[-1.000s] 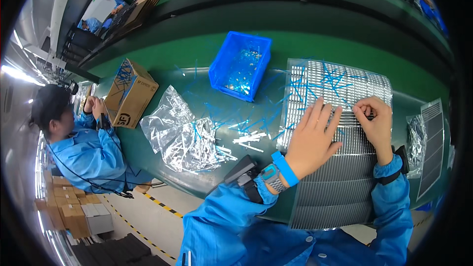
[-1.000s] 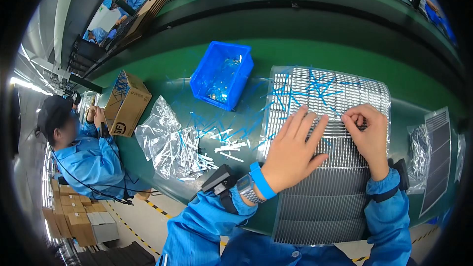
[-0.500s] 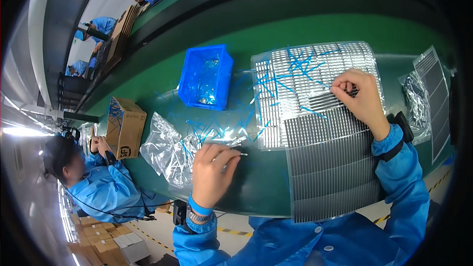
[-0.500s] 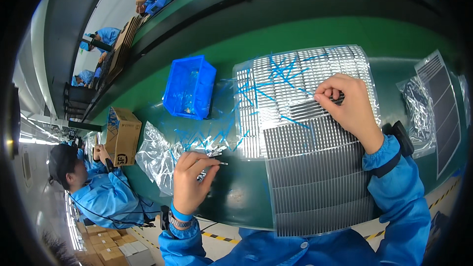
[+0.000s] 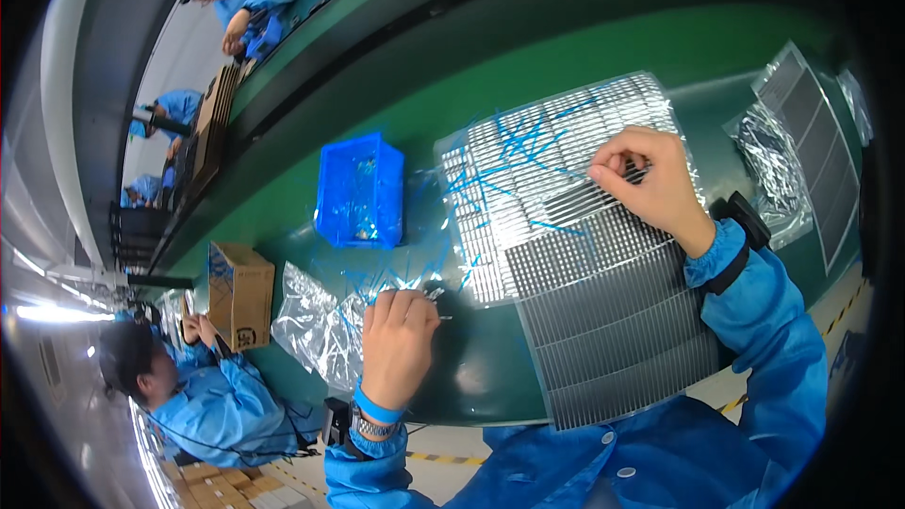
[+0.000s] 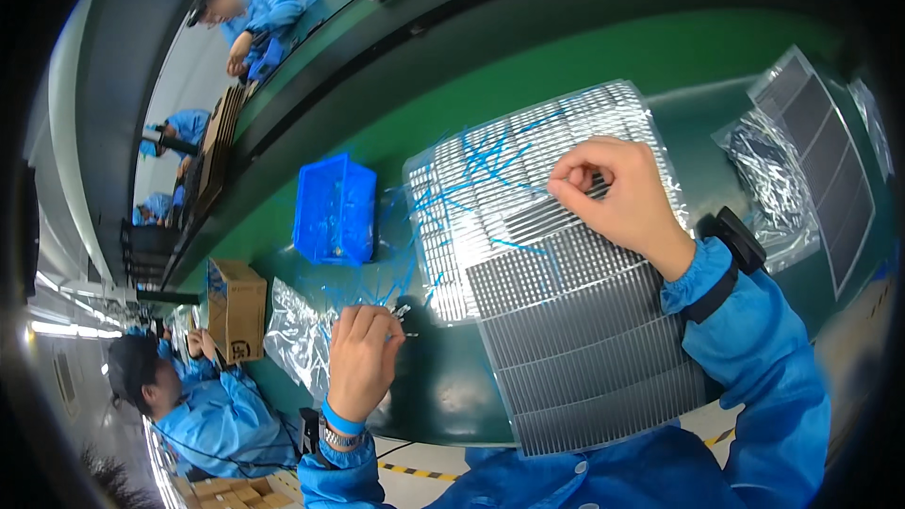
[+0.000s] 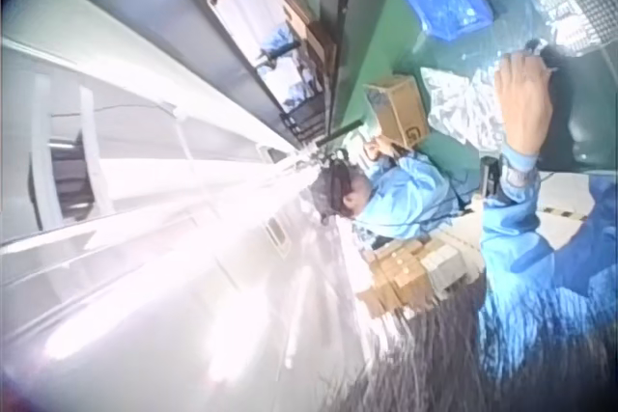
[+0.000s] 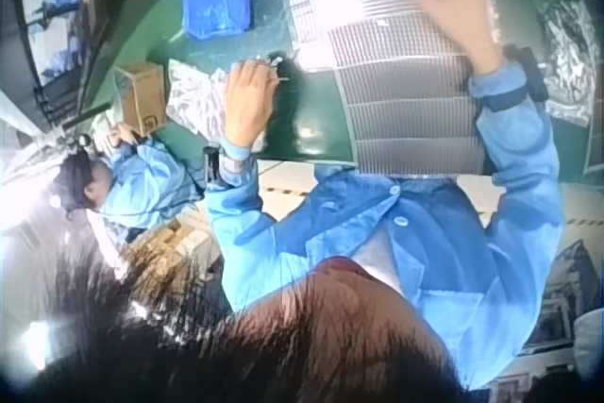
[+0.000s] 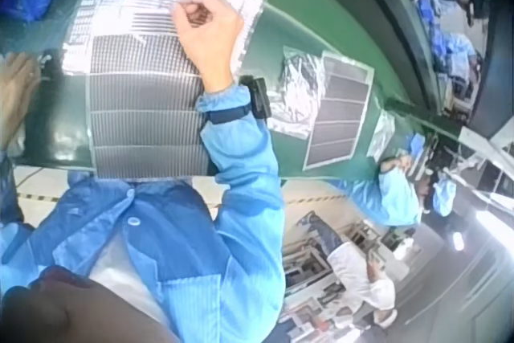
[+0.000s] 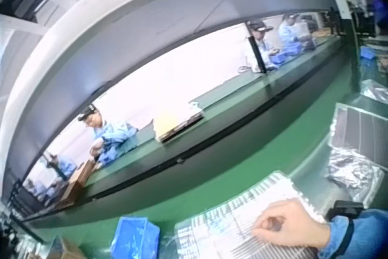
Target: Assembling electronic LED strips into a large rectangular grid panel at a manufacturing workstation.
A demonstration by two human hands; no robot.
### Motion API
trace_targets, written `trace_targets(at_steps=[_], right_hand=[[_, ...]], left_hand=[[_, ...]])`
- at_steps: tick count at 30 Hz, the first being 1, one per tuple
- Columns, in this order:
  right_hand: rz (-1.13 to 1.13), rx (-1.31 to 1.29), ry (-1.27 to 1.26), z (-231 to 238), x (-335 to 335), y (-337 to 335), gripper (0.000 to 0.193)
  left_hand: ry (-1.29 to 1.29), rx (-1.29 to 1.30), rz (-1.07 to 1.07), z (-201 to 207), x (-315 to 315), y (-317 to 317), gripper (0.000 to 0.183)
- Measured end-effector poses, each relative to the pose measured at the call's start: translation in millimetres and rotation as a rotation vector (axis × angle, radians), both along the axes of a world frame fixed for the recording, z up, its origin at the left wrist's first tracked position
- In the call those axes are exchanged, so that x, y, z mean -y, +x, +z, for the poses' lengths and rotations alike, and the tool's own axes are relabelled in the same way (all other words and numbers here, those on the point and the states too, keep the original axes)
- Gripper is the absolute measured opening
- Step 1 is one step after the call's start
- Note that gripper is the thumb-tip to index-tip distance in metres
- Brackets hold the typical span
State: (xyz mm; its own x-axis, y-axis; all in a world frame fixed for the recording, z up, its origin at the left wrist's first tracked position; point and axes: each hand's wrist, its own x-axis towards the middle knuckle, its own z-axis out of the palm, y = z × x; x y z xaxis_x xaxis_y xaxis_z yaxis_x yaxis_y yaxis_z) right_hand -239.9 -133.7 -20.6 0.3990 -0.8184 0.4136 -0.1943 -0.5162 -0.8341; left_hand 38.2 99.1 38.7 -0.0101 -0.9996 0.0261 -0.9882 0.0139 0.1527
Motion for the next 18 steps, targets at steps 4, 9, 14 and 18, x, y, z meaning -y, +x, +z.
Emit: trace_targets(at_steps=[4,9,14,18], right_hand=[[0.038,0.184,0.322,-7,9,-8,0.007],[0.085,0.237,0.317,-5,14,-11,0.007],[0.095,0.322,0.33,-9,14,-12,0.006],[0.087,0.444,0.388,-13,15,-10,0.006]], left_hand=[[0.039,-0.037,0.017,9,8,-5,0.016],[0.036,-0.032,0.051,8,4,-3,0.018],[0.043,0.038,0.019,5,5,-8,0.014],[0.054,0.011,0.007,2,2,-5,0.012]])
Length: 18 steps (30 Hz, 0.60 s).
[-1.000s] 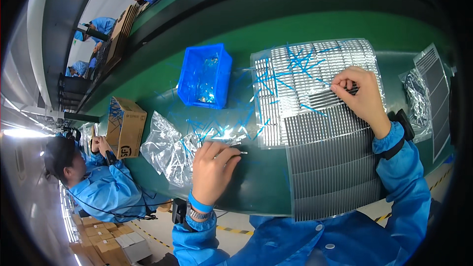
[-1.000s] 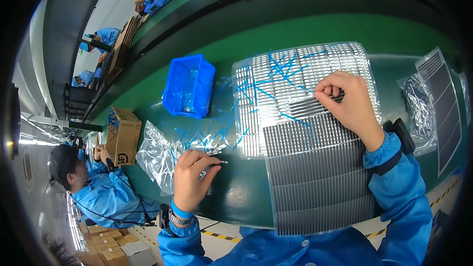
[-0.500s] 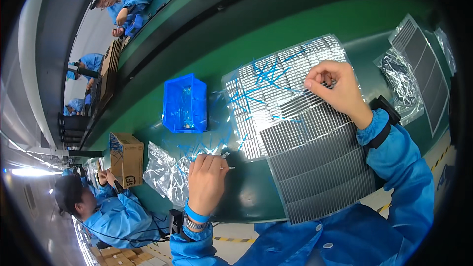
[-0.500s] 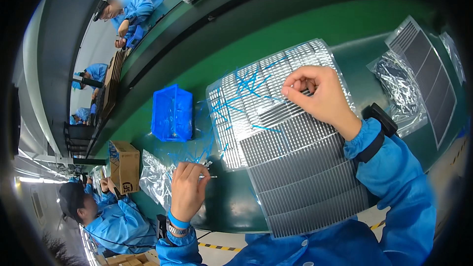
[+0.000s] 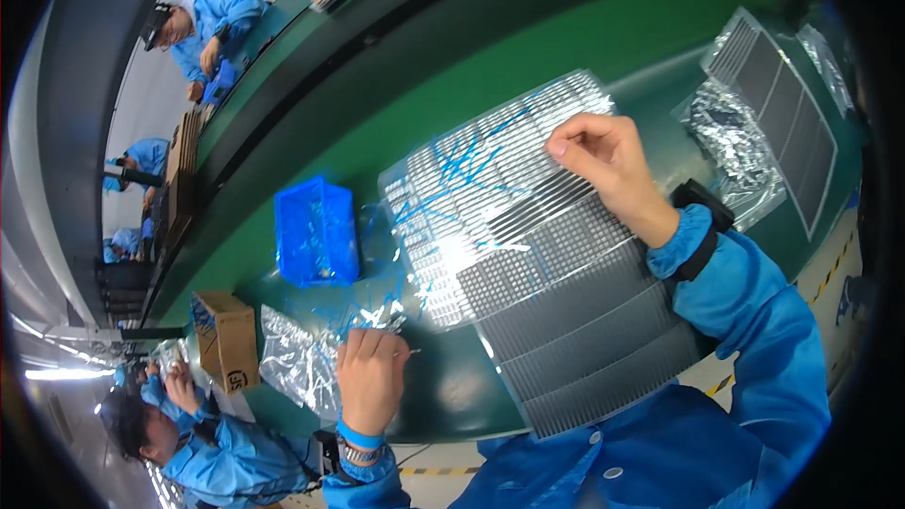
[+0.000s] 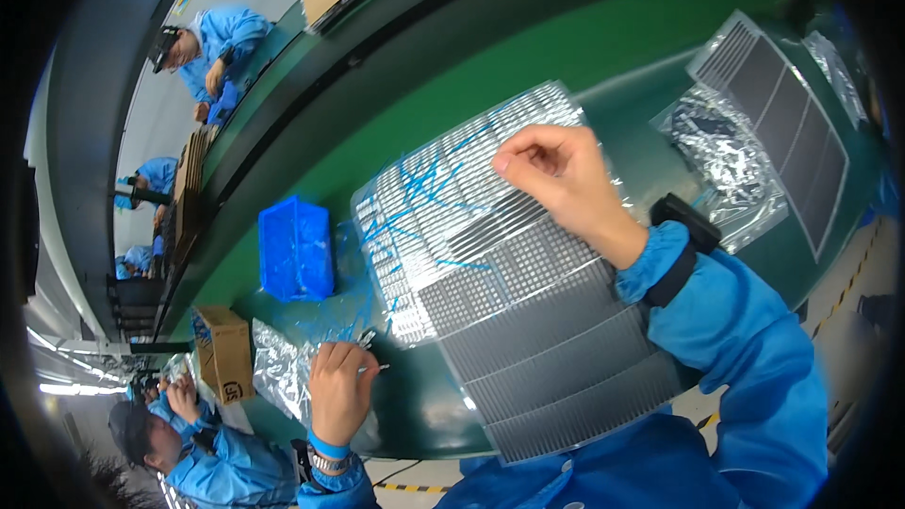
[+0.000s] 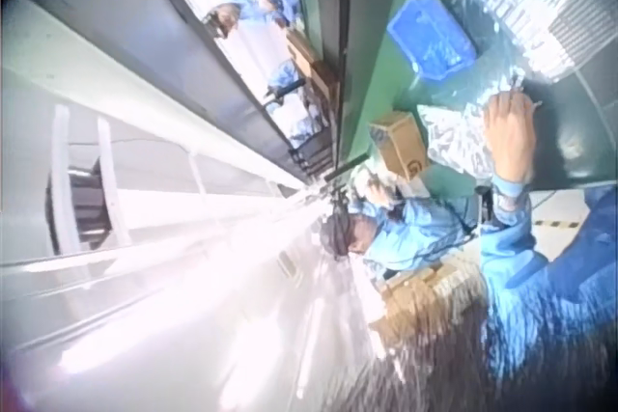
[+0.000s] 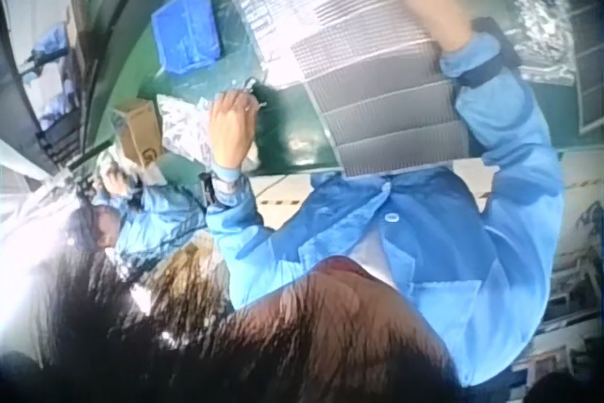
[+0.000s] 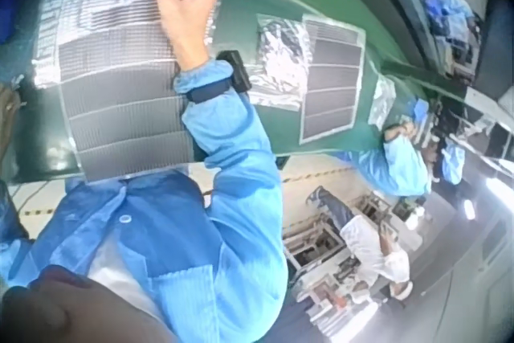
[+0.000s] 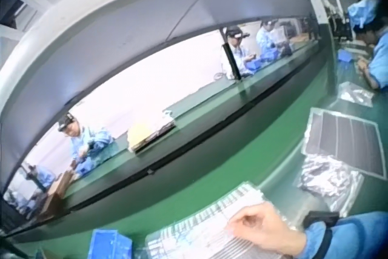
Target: Assembling electronic LED strips into a large rectangular grid panel at a manufacturing workstation.
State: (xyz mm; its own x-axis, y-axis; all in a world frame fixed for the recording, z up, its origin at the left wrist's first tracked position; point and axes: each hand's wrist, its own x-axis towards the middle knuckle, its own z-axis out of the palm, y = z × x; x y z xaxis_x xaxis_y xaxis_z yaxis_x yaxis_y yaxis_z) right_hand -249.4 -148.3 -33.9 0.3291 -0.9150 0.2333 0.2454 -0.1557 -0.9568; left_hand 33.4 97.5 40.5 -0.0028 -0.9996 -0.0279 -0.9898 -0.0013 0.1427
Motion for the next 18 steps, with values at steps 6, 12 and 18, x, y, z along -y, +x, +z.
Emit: trace_targets(at_steps=[6,12,18], right_hand=[[-0.12,0.195,0.139,-1,3,-8,0.036],[-0.14,0.399,0.285,6,8,-11,0.058],[-0.162,0.678,0.482,16,9,-16,0.071]], left_hand=[[0.013,-0.01,-0.006,2,-5,0,0.009],[-0.108,-0.327,0.098,46,6,-29,0.022],[-0.216,-0.511,-0.028,58,39,-60,0.022]])
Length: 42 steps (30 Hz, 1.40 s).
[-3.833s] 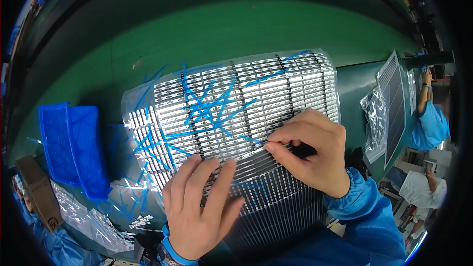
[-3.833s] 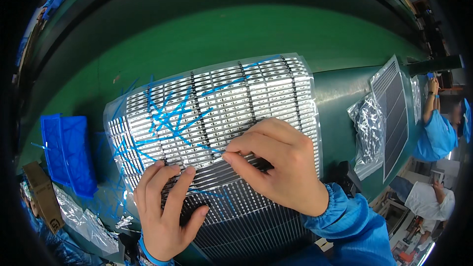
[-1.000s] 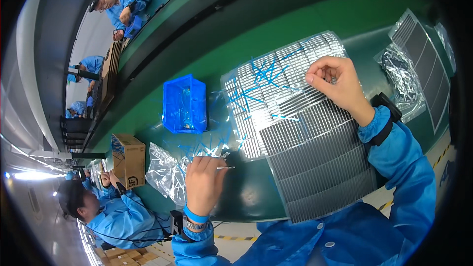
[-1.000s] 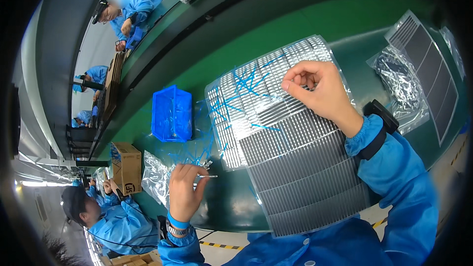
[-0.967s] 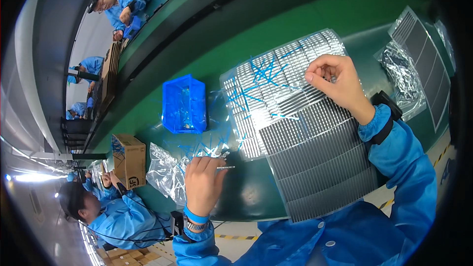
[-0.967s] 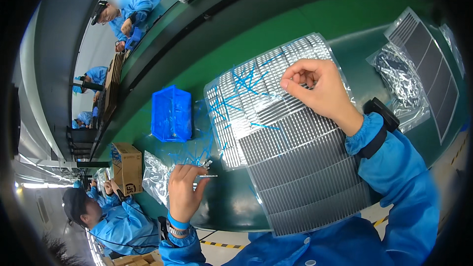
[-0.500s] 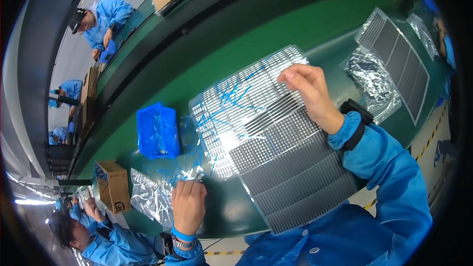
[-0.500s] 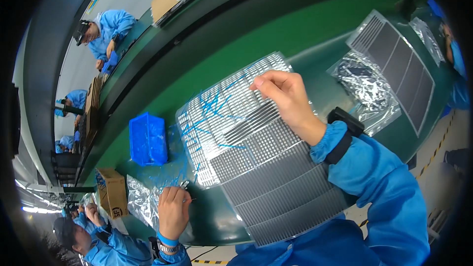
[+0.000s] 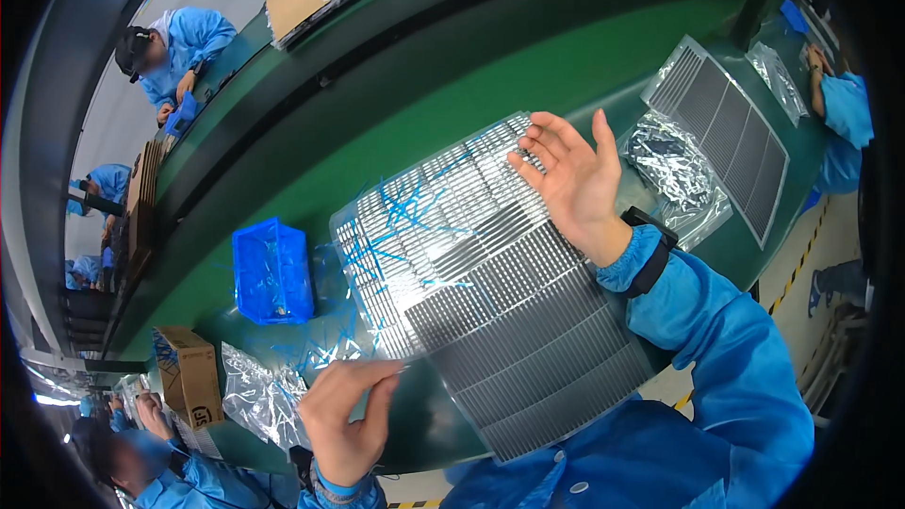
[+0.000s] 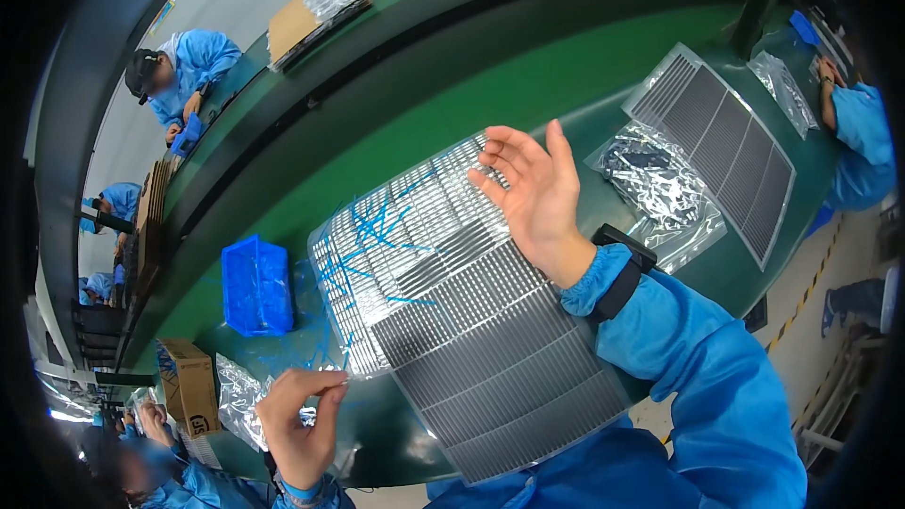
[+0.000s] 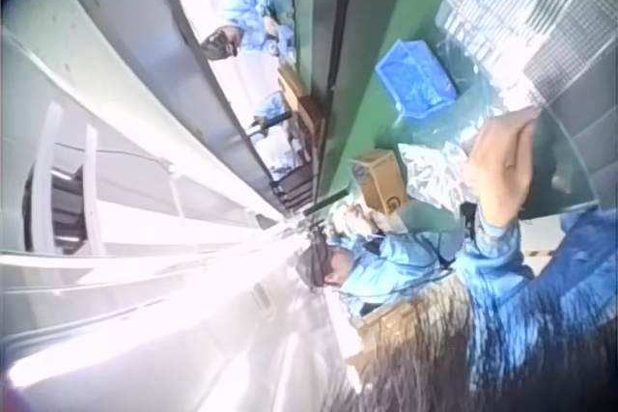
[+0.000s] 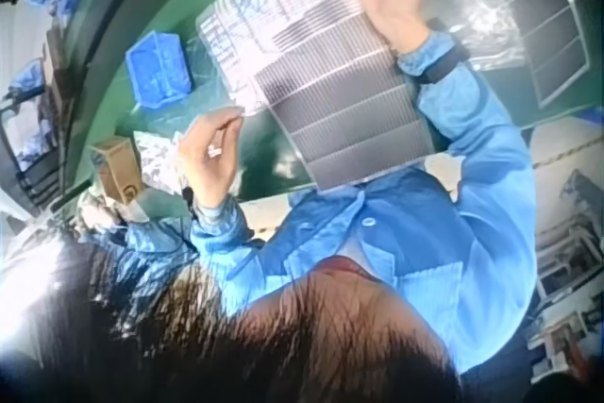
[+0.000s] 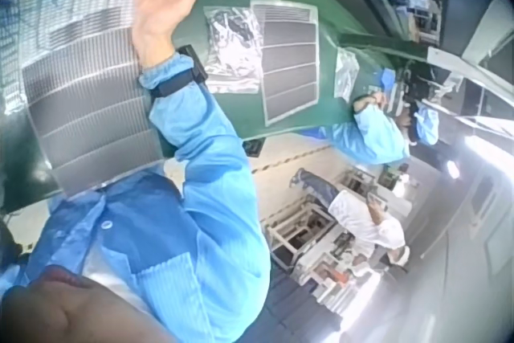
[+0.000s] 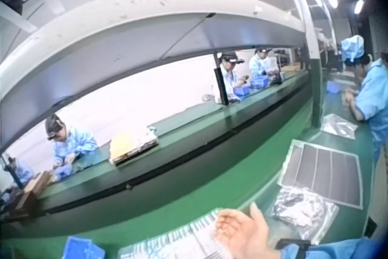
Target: Assembling electronic LED strips into a large rectangular grid panel at a manufacturing workstation.
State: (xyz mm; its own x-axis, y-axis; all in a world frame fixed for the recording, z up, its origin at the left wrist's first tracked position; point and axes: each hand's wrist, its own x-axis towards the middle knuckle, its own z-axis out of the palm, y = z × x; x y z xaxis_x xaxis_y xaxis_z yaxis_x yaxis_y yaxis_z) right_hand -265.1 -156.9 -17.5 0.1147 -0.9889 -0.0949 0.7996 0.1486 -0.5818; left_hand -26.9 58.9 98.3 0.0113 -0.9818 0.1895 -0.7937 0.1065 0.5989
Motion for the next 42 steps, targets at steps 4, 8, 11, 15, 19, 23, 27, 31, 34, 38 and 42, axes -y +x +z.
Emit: trace_targets(at_steps=[4,8,11,15,19,23,27,31,34,38,42], right_hand=[[0.033,0.167,0.15,0,6,-8,0.081],[0.061,0.252,0.183,2,10,-16,0.084],[0.025,0.327,0.25,7,12,-20,0.083],[-0.025,0.348,0.075,-1,17,-39,0.08],[0.059,-0.229,-0.224,8,-2,-22,0.054],[0.288,-0.676,-0.526,32,-50,6,0.03],[0.536,-1.041,-1.012,23,-73,15,0.029],[0.542,-1.008,-0.977,16,-74,15,0.017],[0.554,-1.073,-0.908,19,-70,14,0.009],[0.496,-1.059,-0.93,15,-70,20,0.012],[0.469,-1.141,-1.076,10,-68,19,0.016]], left_hand=[[0.134,-0.294,-0.046,-21,22,-18,0.004],[0.289,-0.574,-0.137,-65,42,-28,0.004],[0.43,-0.591,-0.132,-89,51,-27,0.007],[0.494,-0.804,-0.082,-92,57,-22,0.006],[0.271,-1.008,0.037,-102,53,-19,0.008],[0.134,-1.201,-0.014,-104,43,-12,0.015],[0.162,-1.234,-0.024,-98,42,-22,0.015],[0.152,-1.311,-0.014,-100,45,-27,0.013],[0.147,-1.361,0.013,-101,43,-25,0.014],[0.177,-1.252,0.058,-102,40,-25,0.016],[0.171,-0.935,-0.036,-112,39,-27,0.02]])
